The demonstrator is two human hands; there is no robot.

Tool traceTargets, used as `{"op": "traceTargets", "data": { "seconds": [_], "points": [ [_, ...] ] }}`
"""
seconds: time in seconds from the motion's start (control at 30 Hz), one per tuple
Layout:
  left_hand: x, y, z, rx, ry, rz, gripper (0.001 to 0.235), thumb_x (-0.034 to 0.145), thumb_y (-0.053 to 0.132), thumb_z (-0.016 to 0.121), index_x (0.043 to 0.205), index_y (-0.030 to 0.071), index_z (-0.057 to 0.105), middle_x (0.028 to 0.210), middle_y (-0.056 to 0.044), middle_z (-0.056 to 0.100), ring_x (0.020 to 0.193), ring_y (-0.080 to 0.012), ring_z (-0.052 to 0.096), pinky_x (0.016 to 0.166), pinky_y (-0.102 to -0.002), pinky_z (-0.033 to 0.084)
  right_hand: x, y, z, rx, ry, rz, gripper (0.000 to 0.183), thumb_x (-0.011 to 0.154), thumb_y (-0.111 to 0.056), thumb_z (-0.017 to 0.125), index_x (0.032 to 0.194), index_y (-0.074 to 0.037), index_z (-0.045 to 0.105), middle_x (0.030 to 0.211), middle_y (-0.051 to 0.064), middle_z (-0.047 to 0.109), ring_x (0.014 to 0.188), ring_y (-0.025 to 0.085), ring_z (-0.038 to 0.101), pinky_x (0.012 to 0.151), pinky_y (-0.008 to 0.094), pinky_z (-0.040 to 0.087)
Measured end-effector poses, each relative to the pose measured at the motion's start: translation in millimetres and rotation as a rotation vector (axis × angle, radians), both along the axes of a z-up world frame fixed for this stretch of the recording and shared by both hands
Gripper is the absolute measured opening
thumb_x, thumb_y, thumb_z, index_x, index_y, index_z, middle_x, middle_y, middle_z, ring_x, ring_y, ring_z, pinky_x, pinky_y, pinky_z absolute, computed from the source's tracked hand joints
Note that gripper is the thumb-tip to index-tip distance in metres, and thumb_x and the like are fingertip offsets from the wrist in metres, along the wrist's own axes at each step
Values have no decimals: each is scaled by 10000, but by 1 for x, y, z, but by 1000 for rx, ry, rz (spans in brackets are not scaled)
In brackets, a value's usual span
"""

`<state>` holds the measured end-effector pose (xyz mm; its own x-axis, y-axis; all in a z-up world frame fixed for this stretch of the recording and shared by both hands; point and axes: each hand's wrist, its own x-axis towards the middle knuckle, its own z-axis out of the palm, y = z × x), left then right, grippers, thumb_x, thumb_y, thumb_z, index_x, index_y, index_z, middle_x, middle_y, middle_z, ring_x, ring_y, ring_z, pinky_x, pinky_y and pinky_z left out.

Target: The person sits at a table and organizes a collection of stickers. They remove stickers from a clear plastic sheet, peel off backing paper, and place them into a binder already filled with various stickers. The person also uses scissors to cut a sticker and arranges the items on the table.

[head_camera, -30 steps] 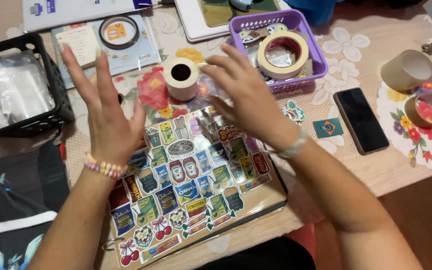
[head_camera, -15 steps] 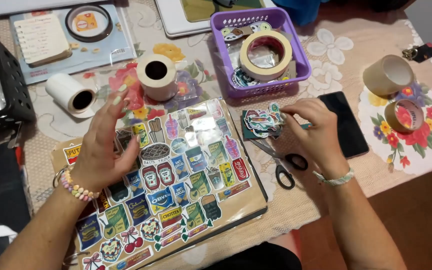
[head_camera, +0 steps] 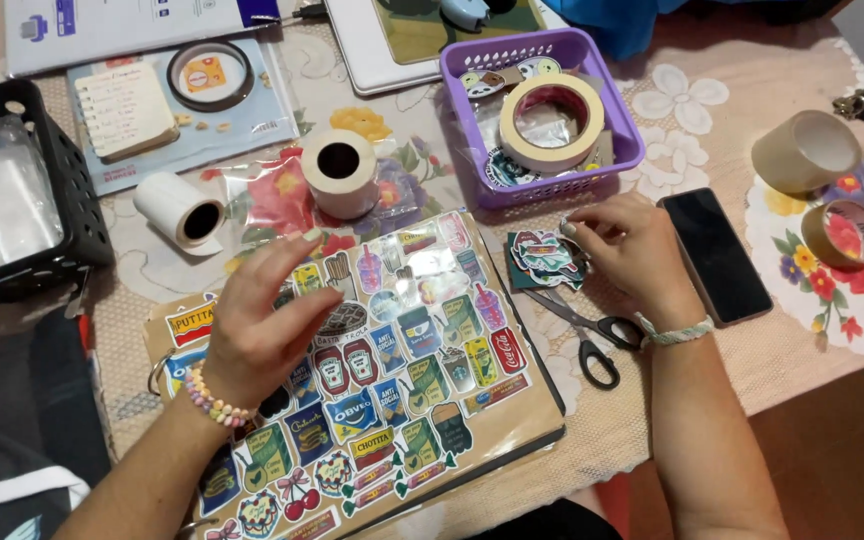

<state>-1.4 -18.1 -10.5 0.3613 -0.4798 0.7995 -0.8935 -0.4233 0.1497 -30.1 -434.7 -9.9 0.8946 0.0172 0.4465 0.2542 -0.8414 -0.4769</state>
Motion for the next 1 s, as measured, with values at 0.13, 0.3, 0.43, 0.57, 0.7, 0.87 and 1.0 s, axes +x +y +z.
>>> {"op": "traceTargets", "data": {
  "seconds": [0.13,0.3,0.43,0.57,0.7,0.87,1.0],
  "points": [
    [-4,-7,-9,3,-45,39,94,924,165,722,1004,126,753,1321,-175,649,1159,-389,652,924,-477,542,-4,-3,4,-64,163,100,216,822,-233,791,1009,-125,774,967,128,720,1024,376,634,897,490,520],
    [0,-9,-26,4,3,22,164,913,189,706,1060,133,751,1339,-190,626,1143,-399,649,903,-484,552,-1,4,7,-46,261,116,269,790,-204,814,1033,-103,753,1027,130,699,1087,382,597,967,506,478],
    [1,-6,-17,139,11,-70,330,943,104,750,1222,-27,635,1392,-274,475,1169,-412,611,1000,-524,590,7,-7,-6,15,318,128,217,855,-291,781,971,-125,702,979,34,659,988,206,578,893,336,453],
    [1,-5,-24,149,30,-48,335,938,82,747,1225,-44,629,1427,-286,437,1221,-421,579,1014,-512,585,3,-5,2,251,366,103,188,901,-119,740,1073,-57,702,1047,58,697,961,145,664,853,268,541],
    [1,-4,-23,172,58,-2,377,934,93,734,1265,-40,610,1422,-305,434,1272,-436,545,1069,-519,558,1,-6,1,339,372,-51,186,933,-121,732,1113,-75,722,888,15,704,761,80,604,710,234,497],
    [0,-3,-20,181,76,10,386,940,74,719,1290,-40,603,1442,-299,411,1299,-445,533,1058,-530,565,4,-11,-10,377,209,-113,109,986,-50,720,1094,-36,726,788,24,673,641,65,557,597,210,473],
    [0,-2,-22,200,79,28,404,933,71,727,1297,-34,587,1447,-300,409,1284,-457,550,1011,-525,572,6,-7,-10,381,123,-112,80,1016,-14,688,1092,-2,710,738,48,636,600,81,546,574,226,486]
  ]
}}
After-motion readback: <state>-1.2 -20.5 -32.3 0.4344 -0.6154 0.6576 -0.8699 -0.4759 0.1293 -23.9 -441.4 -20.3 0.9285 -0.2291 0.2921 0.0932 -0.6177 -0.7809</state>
